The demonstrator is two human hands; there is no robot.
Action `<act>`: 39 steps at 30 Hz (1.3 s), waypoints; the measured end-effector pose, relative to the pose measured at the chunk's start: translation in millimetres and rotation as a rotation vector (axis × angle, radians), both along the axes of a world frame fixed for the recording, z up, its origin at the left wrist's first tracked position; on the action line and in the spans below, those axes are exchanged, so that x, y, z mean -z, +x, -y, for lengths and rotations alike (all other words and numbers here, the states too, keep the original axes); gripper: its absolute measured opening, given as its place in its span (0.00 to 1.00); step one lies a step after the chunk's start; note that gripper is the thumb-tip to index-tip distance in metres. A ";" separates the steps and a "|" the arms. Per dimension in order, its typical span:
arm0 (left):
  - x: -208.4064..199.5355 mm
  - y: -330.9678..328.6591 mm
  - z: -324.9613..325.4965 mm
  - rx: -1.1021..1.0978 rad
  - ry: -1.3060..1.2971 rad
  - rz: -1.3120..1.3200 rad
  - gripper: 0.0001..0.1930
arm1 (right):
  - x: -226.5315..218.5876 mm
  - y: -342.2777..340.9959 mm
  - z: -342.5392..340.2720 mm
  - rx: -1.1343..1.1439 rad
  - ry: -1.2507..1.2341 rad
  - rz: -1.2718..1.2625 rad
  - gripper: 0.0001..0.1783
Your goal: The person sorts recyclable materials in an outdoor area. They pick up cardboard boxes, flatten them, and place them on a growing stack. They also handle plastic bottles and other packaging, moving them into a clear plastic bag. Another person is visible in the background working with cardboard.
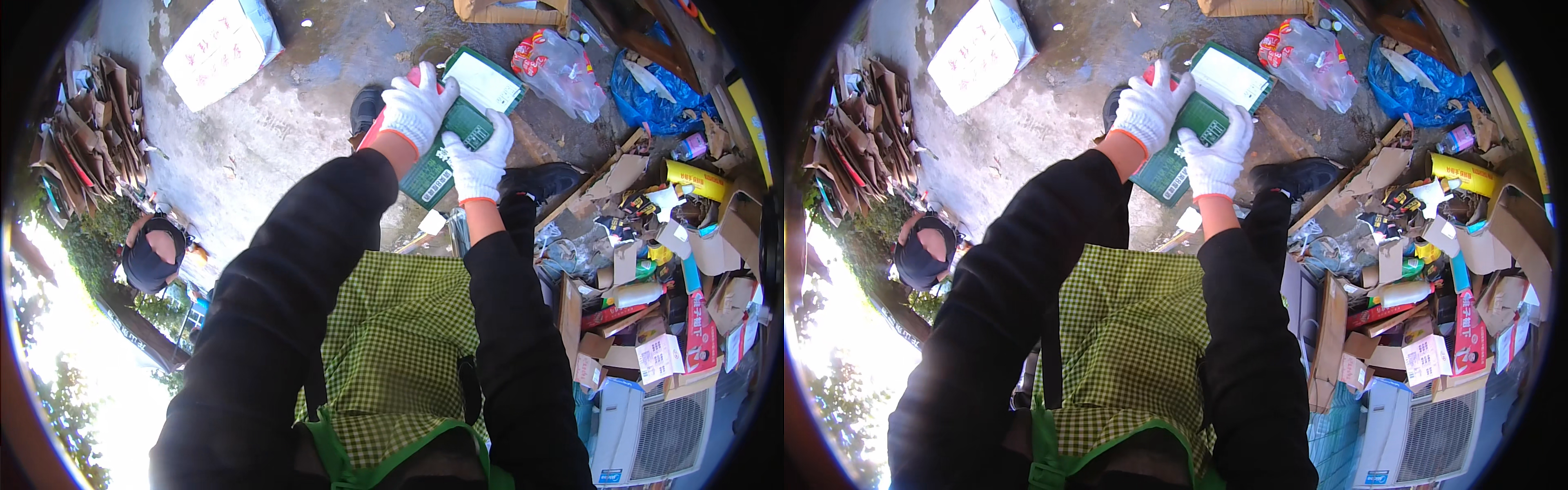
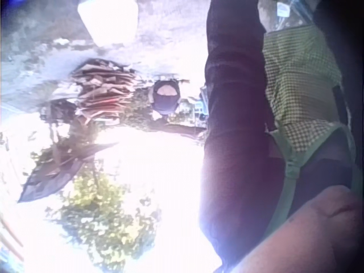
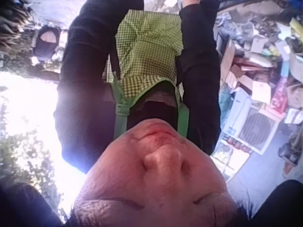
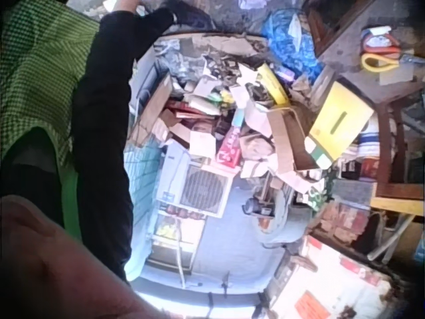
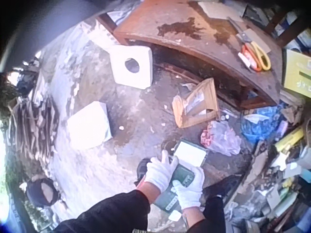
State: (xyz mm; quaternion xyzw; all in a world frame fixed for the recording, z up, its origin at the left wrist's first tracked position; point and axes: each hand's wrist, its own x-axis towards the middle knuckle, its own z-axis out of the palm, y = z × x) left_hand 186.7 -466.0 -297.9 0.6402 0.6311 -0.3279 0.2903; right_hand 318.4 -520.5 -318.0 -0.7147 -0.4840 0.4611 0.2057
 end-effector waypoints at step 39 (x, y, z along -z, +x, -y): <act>-35.8 -21.5 85.2 -0.987 -0.057 0.141 0.56 | -30.1 18.4 24.8 0.135 -0.508 -0.086 0.58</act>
